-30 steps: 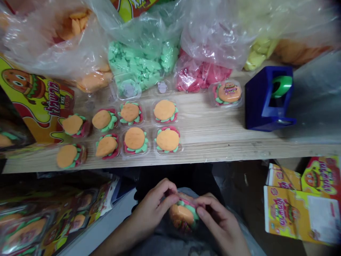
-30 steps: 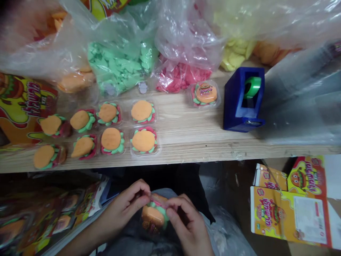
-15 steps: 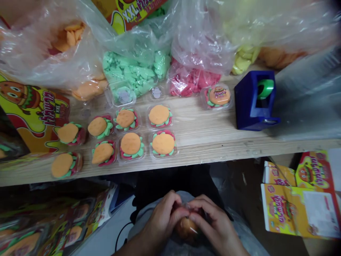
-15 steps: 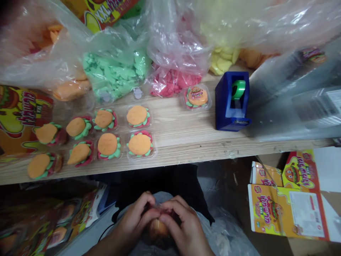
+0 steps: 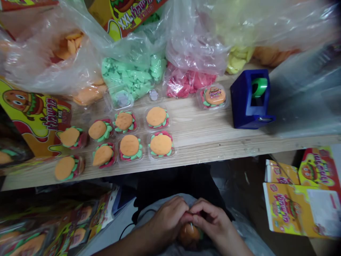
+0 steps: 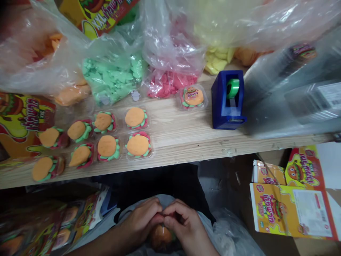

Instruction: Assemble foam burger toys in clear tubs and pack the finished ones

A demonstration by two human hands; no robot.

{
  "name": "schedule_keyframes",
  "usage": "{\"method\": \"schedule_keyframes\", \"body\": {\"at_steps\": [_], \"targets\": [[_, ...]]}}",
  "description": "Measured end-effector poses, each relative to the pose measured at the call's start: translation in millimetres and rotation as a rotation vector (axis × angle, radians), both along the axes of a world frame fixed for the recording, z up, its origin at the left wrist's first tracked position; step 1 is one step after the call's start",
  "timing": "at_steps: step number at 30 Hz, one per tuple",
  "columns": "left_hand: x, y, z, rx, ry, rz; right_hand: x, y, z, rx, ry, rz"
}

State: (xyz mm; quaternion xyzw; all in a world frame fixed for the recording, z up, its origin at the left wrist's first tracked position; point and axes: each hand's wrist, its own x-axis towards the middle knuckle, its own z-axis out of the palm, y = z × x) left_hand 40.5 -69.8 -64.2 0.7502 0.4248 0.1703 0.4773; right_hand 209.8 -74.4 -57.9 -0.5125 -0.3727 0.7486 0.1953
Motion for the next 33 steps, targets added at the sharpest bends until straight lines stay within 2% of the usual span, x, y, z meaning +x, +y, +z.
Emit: {"method": "schedule_keyframes", "body": {"at_steps": [2,5,9,11,14,17,22,28,30,33], "targets": [[1.6,-0.6,-0.7,-0.003,0.002,-0.014,1.5,-1.4,-2.5,-0.029,0.026,-0.008],[3.7,-1.3,1.8,-0.105,0.019,-0.008,5.0,-4.4,-5.0,0.020,-0.029,0.010],[-0.8,1.0,17.6,-0.318,0.038,0.056,10.9,0.4,2.2,0.064,0.005,0.023],[-5.1,2.7,25.7,-0.375,0.031,0.036,12.7,6.1,9.5,0.060,0.024,0.070],[-7.8,3.3,28.5,-0.354,0.002,-0.005,12.8,11.1,17.5,0.071,-0.015,0.128],[-4.7,1.3,22.7,-0.324,-0.012,-0.010,11.3,8.7,18.4,0.062,-0.098,0.108],[-2.8,2.5,21.7,-0.387,-0.020,-0.044,11.4,5.2,15.2,-0.136,-0.008,-0.016],[-3.3,12.2,30.7,-0.528,-0.014,-0.080,18.2,11.1,9.5,-0.311,0.185,-0.005],[-0.6,18.4,31.4,-0.563,-0.017,-0.043,20.6,15.5,8.0,-0.298,0.205,-0.006],[2.0,34.1,38.3,-0.593,-0.030,0.067,24.2,25.5,13.4,-0.123,0.166,-0.070]]}}
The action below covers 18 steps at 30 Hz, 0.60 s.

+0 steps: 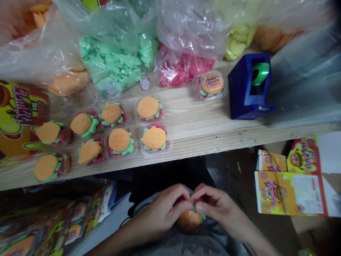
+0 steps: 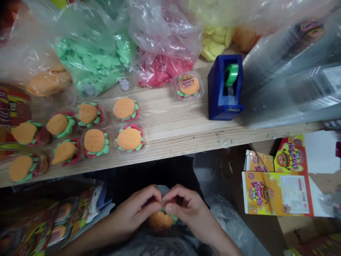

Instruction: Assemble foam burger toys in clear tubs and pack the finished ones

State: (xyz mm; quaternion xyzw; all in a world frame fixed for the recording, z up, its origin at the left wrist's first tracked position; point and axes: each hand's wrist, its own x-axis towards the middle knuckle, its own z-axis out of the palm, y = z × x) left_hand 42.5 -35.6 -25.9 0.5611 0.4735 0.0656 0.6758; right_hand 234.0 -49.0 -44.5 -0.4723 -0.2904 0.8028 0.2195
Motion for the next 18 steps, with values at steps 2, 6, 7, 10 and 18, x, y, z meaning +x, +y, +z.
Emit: {"method": "schedule_keyframes", "body": {"at_steps": [2,6,7,10,18], "targets": [[-0.8,12.3,10.7,0.005,-0.023,0.082,1.7,5.9,10.0,0.115,-0.035,-0.064],[-5.3,26.6,37.4,0.009,-0.138,0.283,0.1,8.5,36.8,0.110,0.073,-0.116],[-6.0,27.2,43.0,0.005,-0.157,0.306,-1.2,7.8,42.6,0.075,0.096,-0.142],[-5.1,25.3,53.9,0.062,-0.169,0.299,-4.9,7.2,54.5,0.005,0.079,-0.214],[5.6,22.6,46.7,0.822,0.236,0.122,-7.3,13.5,45.1,-0.008,0.193,-0.174]]}}
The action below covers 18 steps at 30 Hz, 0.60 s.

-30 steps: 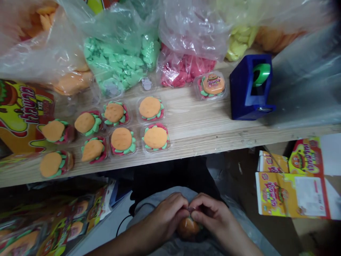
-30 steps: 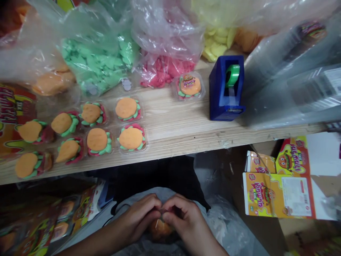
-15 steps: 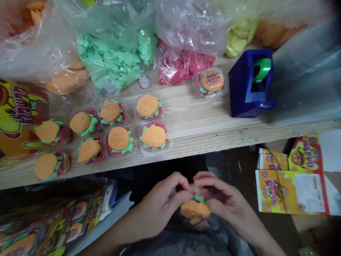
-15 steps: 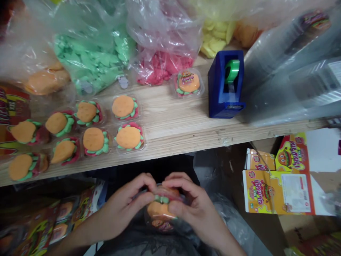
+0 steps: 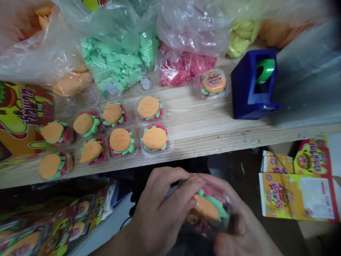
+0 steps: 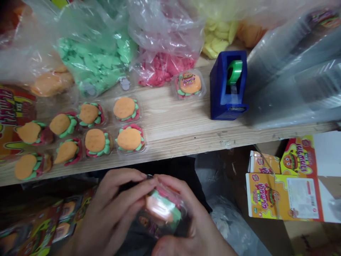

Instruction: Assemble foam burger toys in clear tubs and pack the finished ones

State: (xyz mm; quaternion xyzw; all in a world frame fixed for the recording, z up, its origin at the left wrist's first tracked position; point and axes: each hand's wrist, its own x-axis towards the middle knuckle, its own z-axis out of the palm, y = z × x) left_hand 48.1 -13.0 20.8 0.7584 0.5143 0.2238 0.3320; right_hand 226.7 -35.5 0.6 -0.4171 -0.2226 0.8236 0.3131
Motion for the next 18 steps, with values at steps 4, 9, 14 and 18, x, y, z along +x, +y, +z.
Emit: {"method": "schedule_keyframes", "body": {"at_steps": [4,9,14,18], "targets": [[1.3,-13.5,-22.7,-0.028,0.127,-0.073,3.0,-7.3,-17.1,-0.044,-0.052,-0.005],[0.7,-37.8,-51.4,-0.094,0.129,-0.077,0.5,-22.4,-37.7,-0.251,-0.091,-0.003],[-0.6,-39.5,-52.1,-0.268,0.094,-0.071,-6.4,-28.8,-46.2,-0.357,-0.057,-0.058],[2.3,-30.3,-39.1,-0.463,0.045,-0.123,-7.1,-26.0,-43.1,-0.283,-0.091,0.033]]}}
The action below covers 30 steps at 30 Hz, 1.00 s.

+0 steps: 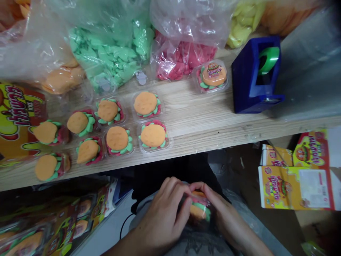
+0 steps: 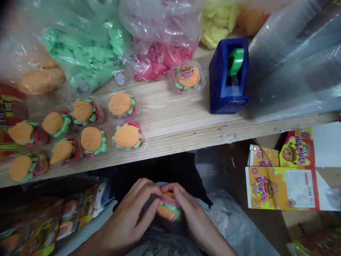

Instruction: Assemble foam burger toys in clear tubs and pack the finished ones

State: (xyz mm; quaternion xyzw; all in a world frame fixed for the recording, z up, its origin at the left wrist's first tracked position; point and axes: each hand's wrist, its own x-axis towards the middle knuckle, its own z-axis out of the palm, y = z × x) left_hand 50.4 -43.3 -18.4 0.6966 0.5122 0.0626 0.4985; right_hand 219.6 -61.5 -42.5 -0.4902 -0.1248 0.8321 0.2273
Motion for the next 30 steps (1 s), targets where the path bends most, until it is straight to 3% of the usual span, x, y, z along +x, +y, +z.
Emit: {"method": "schedule_keyframes", "body": {"at_steps": [5,11,16,20,22,25,27,30], "targets": [[0.1,0.4,4.4,-0.072,-0.027,-0.041,-0.9,5.5,2.0,-0.047,0.059,-0.019],[-7.3,0.8,-2.2,-0.107,-0.126,0.169,1.2,13.5,-0.3,-0.134,0.166,-0.090],[-9.0,11.0,-6.9,-0.281,-0.218,0.409,8.4,26.5,-5.2,-0.085,0.183,0.000],[-12.1,23.2,-5.3,-0.419,-0.254,0.421,14.6,36.9,-2.0,0.030,0.224,0.082],[-14.5,25.7,-4.9,-0.410,-0.227,0.474,16.6,37.7,2.8,0.104,0.223,0.053],[-16.9,23.1,-7.6,-0.417,-0.215,0.655,13.1,30.5,9.5,0.197,0.211,-0.030],[-17.0,19.7,-10.2,-0.442,-0.257,0.748,5.0,20.8,10.3,0.201,0.175,-0.107],[-15.2,16.4,-9.7,-0.448,-0.304,0.788,-9.0,4.4,4.9,0.167,0.037,-0.276]]}}
